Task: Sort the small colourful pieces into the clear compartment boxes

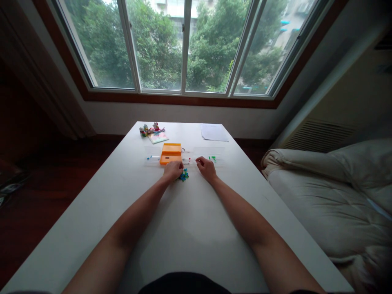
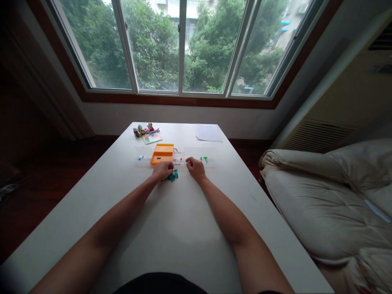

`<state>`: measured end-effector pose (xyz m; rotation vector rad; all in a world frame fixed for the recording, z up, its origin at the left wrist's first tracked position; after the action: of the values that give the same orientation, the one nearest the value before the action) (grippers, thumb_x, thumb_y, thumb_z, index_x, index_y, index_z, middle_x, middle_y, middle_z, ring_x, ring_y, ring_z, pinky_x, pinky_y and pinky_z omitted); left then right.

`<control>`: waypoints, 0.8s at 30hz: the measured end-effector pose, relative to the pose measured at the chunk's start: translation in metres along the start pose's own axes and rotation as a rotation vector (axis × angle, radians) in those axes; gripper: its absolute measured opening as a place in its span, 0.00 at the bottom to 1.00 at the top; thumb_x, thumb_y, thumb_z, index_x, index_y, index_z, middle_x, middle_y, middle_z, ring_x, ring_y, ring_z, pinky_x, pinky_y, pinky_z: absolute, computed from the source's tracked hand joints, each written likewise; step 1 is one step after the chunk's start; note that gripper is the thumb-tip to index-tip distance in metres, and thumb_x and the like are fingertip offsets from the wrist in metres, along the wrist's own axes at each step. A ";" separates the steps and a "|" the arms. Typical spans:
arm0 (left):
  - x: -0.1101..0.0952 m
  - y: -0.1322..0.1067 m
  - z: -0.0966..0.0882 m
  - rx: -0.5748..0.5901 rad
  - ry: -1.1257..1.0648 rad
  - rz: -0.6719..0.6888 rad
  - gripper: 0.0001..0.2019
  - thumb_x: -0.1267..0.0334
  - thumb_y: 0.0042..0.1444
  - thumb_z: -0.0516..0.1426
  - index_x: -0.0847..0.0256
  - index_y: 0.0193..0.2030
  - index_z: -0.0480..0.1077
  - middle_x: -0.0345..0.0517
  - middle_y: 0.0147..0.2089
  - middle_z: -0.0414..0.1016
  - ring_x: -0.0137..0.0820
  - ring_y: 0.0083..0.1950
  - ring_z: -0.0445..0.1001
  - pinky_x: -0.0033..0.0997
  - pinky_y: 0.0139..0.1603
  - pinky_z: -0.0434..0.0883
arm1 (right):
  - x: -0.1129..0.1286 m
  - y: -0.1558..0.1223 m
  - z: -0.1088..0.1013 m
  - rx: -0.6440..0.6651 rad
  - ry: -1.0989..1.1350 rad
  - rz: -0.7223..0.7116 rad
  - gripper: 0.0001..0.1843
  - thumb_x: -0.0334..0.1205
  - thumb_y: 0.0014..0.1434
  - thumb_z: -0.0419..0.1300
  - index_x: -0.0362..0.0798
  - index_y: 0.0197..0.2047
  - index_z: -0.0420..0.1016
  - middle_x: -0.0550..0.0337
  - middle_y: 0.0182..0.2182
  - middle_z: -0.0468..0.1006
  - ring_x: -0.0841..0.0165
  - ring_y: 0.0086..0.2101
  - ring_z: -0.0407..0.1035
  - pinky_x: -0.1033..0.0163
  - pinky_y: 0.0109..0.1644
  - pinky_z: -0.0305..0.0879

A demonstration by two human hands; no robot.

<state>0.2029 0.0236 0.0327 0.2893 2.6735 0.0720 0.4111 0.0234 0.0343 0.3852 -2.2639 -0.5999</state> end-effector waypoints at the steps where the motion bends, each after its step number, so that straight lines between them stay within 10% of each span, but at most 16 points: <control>1: 0.000 -0.001 0.000 -0.005 0.004 0.002 0.07 0.66 0.53 0.61 0.55 0.39 0.78 0.45 0.42 0.83 0.34 0.42 0.77 0.29 0.43 0.68 | 0.000 0.000 0.000 0.000 0.003 0.000 0.11 0.40 0.62 0.56 0.47 0.39 0.79 0.65 0.23 0.70 0.70 0.25 0.63 0.67 0.33 0.56; 14: 0.005 -0.006 -0.033 -0.323 -0.089 0.020 0.03 0.65 0.57 0.59 0.57 0.36 0.75 0.45 0.38 0.80 0.36 0.41 0.75 0.33 0.42 0.67 | 0.002 -0.003 0.005 0.046 -0.026 -0.077 0.10 0.37 0.63 0.56 0.48 0.41 0.79 0.63 0.25 0.73 0.70 0.26 0.65 0.67 0.35 0.59; 24: 0.114 -0.010 -0.087 -0.765 -0.224 -0.350 0.10 0.67 0.58 0.53 0.59 0.42 0.75 0.47 0.41 0.77 0.36 0.40 0.72 0.35 0.46 0.68 | 0.028 -0.016 0.036 0.346 -0.088 -0.382 0.14 0.29 0.64 0.59 0.54 0.46 0.82 0.57 0.39 0.77 0.65 0.42 0.68 0.63 0.49 0.64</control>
<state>0.0631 0.0381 0.0611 -0.3862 2.2313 0.8630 0.3679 0.0086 0.0204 0.9955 -2.3982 -0.4143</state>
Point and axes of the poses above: each hand's wrist, its own y-axis towards the middle knuckle, its own z-axis out of the palm, x = y × z, the point moved 5 cm from there along y, towards the middle knuckle
